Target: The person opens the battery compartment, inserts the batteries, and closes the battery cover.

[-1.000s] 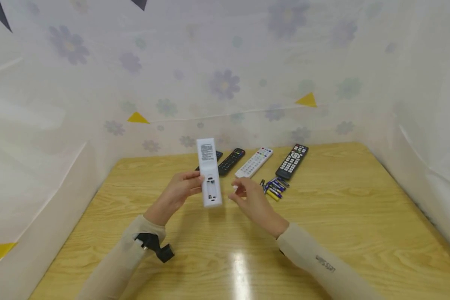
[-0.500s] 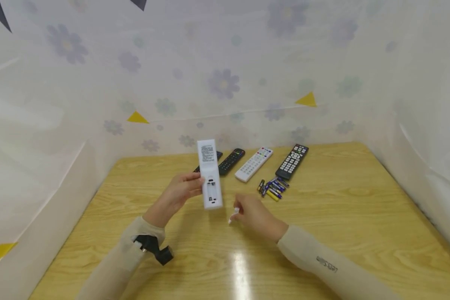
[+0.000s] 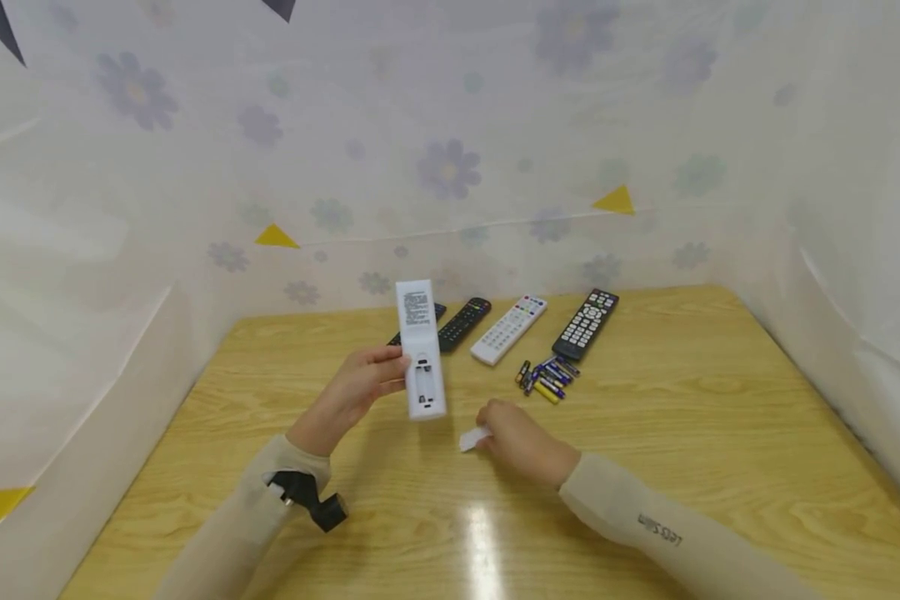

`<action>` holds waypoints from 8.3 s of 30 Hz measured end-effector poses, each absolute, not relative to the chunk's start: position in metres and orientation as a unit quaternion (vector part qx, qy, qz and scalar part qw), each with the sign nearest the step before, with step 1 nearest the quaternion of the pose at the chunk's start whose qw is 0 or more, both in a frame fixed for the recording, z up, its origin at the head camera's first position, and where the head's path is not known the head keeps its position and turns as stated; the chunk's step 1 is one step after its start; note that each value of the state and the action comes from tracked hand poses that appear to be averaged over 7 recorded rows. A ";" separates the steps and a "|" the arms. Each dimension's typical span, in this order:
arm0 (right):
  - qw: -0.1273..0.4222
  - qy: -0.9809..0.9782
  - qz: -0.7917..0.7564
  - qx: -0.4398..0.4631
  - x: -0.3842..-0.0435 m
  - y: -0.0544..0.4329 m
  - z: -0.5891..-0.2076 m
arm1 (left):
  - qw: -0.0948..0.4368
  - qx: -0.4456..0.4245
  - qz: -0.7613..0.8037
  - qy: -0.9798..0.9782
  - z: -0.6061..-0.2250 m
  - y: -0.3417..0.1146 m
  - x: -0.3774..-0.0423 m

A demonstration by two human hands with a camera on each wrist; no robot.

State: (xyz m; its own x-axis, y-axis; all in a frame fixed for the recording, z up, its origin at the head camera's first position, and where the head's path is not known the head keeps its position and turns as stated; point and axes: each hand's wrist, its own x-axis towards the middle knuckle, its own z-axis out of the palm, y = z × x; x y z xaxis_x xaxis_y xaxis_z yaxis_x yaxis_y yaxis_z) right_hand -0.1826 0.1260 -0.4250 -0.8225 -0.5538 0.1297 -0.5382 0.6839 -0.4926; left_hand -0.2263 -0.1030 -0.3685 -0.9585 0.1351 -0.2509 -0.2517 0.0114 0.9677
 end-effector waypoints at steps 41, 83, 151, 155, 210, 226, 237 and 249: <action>0.015 0.921 -0.224 -0.317 -0.179 0.131 -0.436 | 0.149 -0.026 0.699 0.699 -0.367 -0.106 -0.224; -0.063 0.963 -0.170 -0.199 -0.224 0.188 -0.432 | 0.153 -0.027 0.697 0.700 -0.363 -0.102 -0.221; -0.205 0.778 -0.523 -0.282 -0.188 0.112 -0.382 | 0.168 -0.009 0.713 0.680 -0.367 -0.089 -0.220; -0.210 0.778 -0.513 -0.294 -0.189 0.102 -0.384 | 0.172 -0.009 0.714 0.679 -0.368 -0.089 -0.219; -0.216 0.857 -0.277 -0.377 -0.190 0.093 -0.398 | 0.165 -0.038 0.725 0.667 -0.370 -0.094 -0.223; -0.253 0.854 -0.222 -0.396 -0.193 0.099 -0.411 | 0.162 -0.042 0.723 0.671 -0.374 -0.093 -0.226; -0.167 0.863 -0.354 -0.320 -0.204 0.144 -0.412 | 0.171 -0.046 0.713 0.678 -0.376 -0.095 -0.229; -0.043 0.952 -0.212 -0.216 -0.244 0.185 -0.423 | 0.178 -0.053 0.710 0.680 -0.373 -0.098 -0.229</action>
